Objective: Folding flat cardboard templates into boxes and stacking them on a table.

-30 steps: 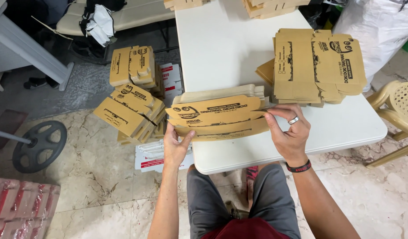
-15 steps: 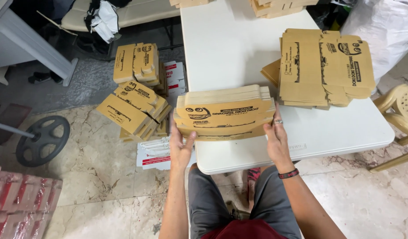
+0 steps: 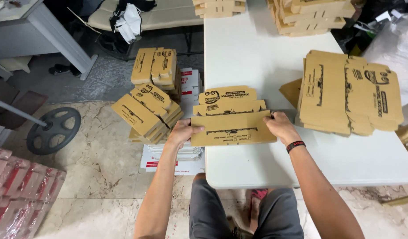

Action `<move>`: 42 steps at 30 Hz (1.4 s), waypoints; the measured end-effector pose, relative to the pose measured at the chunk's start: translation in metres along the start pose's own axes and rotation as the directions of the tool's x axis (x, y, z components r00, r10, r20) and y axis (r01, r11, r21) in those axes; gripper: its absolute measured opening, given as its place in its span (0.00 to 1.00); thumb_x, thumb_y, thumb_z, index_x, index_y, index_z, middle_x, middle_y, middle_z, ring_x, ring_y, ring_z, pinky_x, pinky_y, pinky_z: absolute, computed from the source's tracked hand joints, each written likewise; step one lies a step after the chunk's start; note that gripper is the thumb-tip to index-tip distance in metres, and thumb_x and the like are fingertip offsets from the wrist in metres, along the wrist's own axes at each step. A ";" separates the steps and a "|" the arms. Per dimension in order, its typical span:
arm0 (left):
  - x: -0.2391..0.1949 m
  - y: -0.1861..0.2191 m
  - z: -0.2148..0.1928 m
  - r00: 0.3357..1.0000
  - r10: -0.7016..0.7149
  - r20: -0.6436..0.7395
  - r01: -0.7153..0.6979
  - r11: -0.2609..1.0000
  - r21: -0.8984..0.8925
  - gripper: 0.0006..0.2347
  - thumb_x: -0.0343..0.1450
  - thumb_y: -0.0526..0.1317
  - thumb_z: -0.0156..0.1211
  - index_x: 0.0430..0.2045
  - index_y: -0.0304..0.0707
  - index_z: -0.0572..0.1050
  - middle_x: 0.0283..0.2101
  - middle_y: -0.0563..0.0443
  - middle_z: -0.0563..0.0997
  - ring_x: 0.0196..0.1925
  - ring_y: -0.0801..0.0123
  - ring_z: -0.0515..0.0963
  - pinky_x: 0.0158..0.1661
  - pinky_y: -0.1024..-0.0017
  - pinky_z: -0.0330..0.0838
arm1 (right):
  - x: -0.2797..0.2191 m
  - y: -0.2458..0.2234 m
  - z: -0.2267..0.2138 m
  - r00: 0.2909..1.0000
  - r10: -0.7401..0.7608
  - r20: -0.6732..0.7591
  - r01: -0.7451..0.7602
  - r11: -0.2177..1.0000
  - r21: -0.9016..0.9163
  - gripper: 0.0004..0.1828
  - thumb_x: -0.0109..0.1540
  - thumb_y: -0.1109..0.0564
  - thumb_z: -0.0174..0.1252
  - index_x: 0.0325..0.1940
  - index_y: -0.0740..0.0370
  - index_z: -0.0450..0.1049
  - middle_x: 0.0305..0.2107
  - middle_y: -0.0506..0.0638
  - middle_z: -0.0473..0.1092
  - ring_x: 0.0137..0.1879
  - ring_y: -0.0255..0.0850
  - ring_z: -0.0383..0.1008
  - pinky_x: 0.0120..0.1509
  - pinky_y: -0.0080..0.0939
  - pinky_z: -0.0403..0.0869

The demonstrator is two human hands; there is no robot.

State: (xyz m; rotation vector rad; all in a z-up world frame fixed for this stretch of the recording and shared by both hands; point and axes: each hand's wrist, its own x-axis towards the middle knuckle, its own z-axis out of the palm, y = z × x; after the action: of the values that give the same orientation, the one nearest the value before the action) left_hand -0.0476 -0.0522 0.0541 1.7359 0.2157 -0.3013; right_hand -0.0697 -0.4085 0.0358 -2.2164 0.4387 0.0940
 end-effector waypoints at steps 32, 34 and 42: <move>0.076 0.064 0.007 0.990 -0.143 0.010 0.142 0.987 0.074 0.31 0.59 0.36 0.75 0.56 0.17 0.69 0.50 0.27 0.80 0.51 0.42 0.83 0.39 0.44 0.82 | 0.114 -0.044 0.016 1.000 0.000 -0.002 0.000 0.948 -0.319 0.34 0.55 0.50 0.47 0.53 0.81 0.77 0.46 0.75 0.75 0.59 0.67 0.73 0.60 0.63 0.73; 0.083 0.060 0.006 0.989 -0.145 0.004 0.145 0.986 0.077 0.32 0.58 0.37 0.75 0.55 0.17 0.70 0.48 0.29 0.81 0.48 0.44 0.84 0.37 0.47 0.83 | 0.121 -0.038 0.019 1.000 -0.020 0.005 0.021 0.938 -0.346 0.34 0.55 0.49 0.47 0.53 0.82 0.77 0.47 0.75 0.75 0.60 0.67 0.73 0.61 0.63 0.73; 0.054 0.066 0.014 0.990 0.115 -0.084 -0.109 0.991 0.076 0.32 0.64 0.40 0.72 0.61 0.21 0.66 0.54 0.26 0.76 0.53 0.40 0.78 0.47 0.47 0.76 | -0.040 -0.121 -0.032 0.869 -0.449 -0.207 0.334 0.842 -0.424 0.28 0.65 0.59 0.48 0.61 0.91 0.67 0.56 0.85 0.66 0.71 0.73 0.57 0.75 0.61 0.61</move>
State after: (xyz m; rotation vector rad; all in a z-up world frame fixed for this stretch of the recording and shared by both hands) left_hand 0.0231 -0.0793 0.0961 1.8267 0.1726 -0.1518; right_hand -0.0676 -0.3521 0.1547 -2.6714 0.1114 -0.4231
